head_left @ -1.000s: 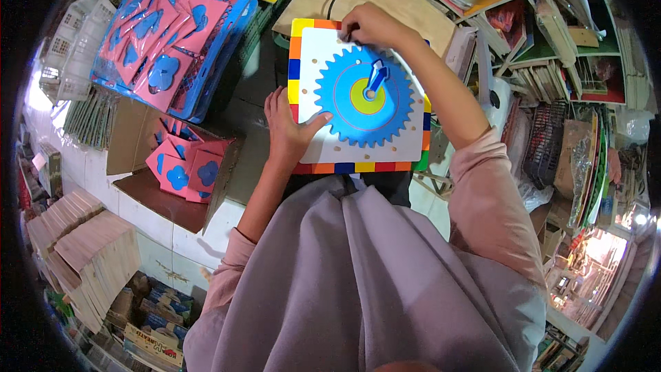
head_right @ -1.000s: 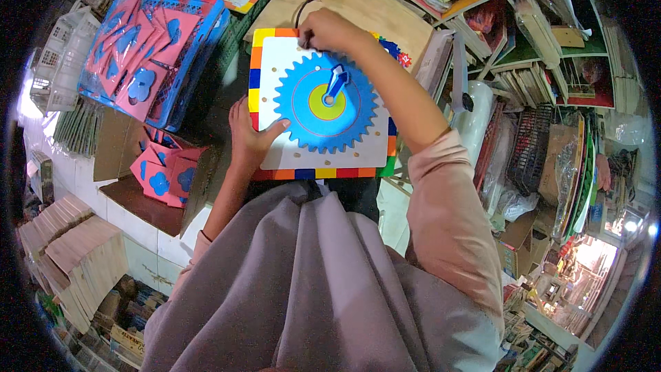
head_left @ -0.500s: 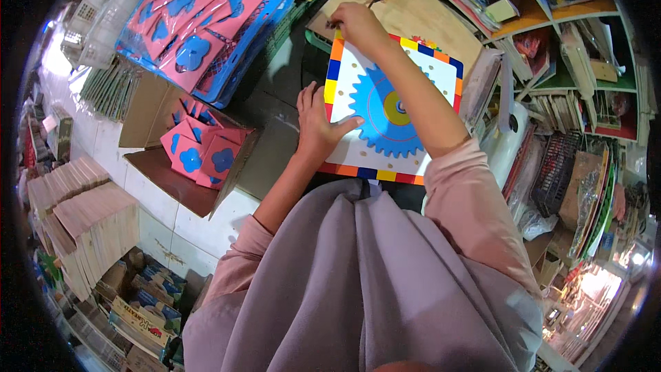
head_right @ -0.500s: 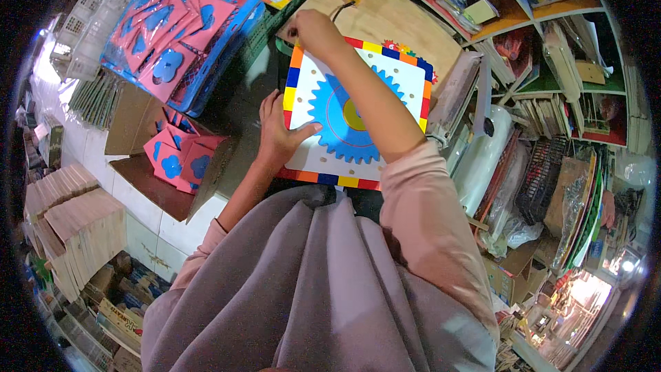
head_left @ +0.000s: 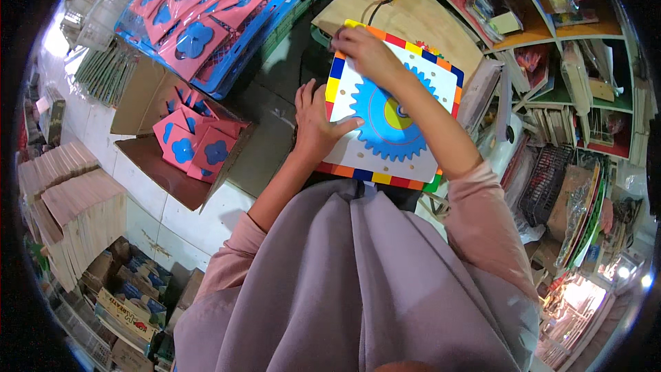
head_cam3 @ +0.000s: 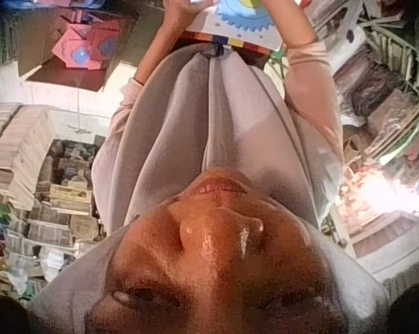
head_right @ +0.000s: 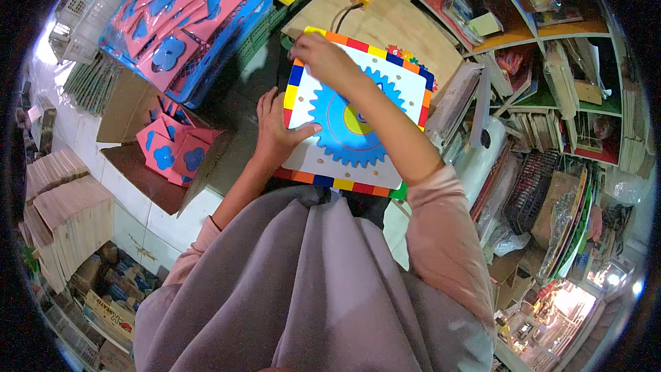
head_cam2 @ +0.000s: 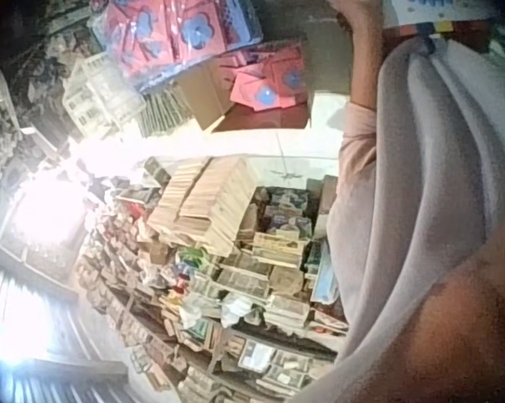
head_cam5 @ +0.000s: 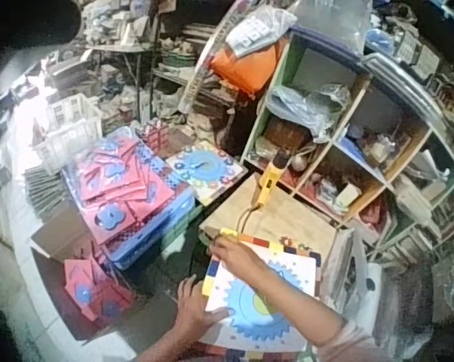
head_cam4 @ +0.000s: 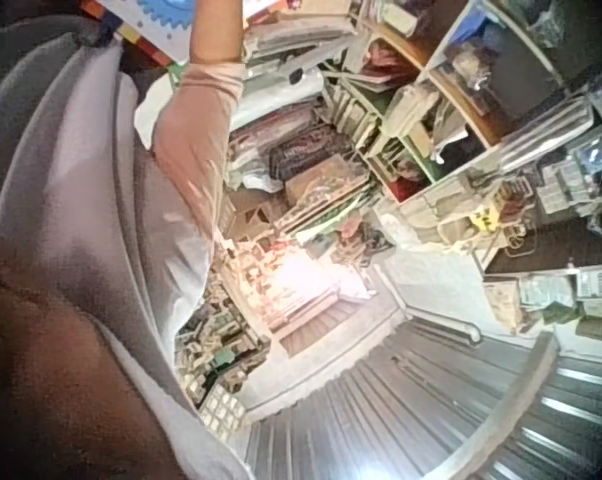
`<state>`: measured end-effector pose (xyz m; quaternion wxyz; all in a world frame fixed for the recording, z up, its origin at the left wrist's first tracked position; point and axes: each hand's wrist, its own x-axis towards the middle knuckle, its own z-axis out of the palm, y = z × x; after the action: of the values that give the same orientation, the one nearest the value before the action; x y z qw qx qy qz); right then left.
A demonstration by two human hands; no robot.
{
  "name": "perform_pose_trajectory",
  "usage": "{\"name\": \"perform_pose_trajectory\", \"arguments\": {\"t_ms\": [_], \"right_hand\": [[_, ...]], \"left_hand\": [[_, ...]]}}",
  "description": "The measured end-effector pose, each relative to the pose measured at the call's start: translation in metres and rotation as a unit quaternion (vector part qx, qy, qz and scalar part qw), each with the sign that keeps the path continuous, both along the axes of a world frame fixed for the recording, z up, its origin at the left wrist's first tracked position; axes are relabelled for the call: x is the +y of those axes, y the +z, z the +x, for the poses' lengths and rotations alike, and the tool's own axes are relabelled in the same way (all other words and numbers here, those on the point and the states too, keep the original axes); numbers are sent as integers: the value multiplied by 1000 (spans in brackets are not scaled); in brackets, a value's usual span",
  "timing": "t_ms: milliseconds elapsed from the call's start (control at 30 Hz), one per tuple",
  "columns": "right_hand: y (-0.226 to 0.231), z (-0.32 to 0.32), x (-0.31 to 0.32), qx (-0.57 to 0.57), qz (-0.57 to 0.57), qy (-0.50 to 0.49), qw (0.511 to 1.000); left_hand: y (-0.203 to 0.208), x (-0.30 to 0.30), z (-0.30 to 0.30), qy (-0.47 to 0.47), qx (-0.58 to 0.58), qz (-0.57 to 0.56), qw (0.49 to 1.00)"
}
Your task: Assembling and inspecting a colorful gear-based clock toy on a wooden base.
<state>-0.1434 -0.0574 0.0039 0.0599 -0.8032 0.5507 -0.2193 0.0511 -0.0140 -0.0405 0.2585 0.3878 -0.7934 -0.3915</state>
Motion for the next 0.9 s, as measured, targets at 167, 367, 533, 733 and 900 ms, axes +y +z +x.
{"name": "perform_pose_trajectory", "arguments": {"t_ms": [167, 367, 533, 733, 900], "right_hand": [[-9, -33, -23, 24, -7, -119, 993], [-13, 20, 13, 22, 15, 4, 1000], [-10, -22, -11, 33, -38, -180, 982], [0, 38, 48, 107, 58, -75, 990], [-3, 76, 88, 22, 74, 5, 997]], "left_hand": [[1, 0, -7, 1, 1, -10, 1000], [-7, 1, -2, 28, 10, -1, 1000], [-4, 0, -6, 6, 24, 4, 1000], [-25, -5, -2, 19, 96, 85, 992], [-24, -4, 0, 48, 332, 433, 837]]}}
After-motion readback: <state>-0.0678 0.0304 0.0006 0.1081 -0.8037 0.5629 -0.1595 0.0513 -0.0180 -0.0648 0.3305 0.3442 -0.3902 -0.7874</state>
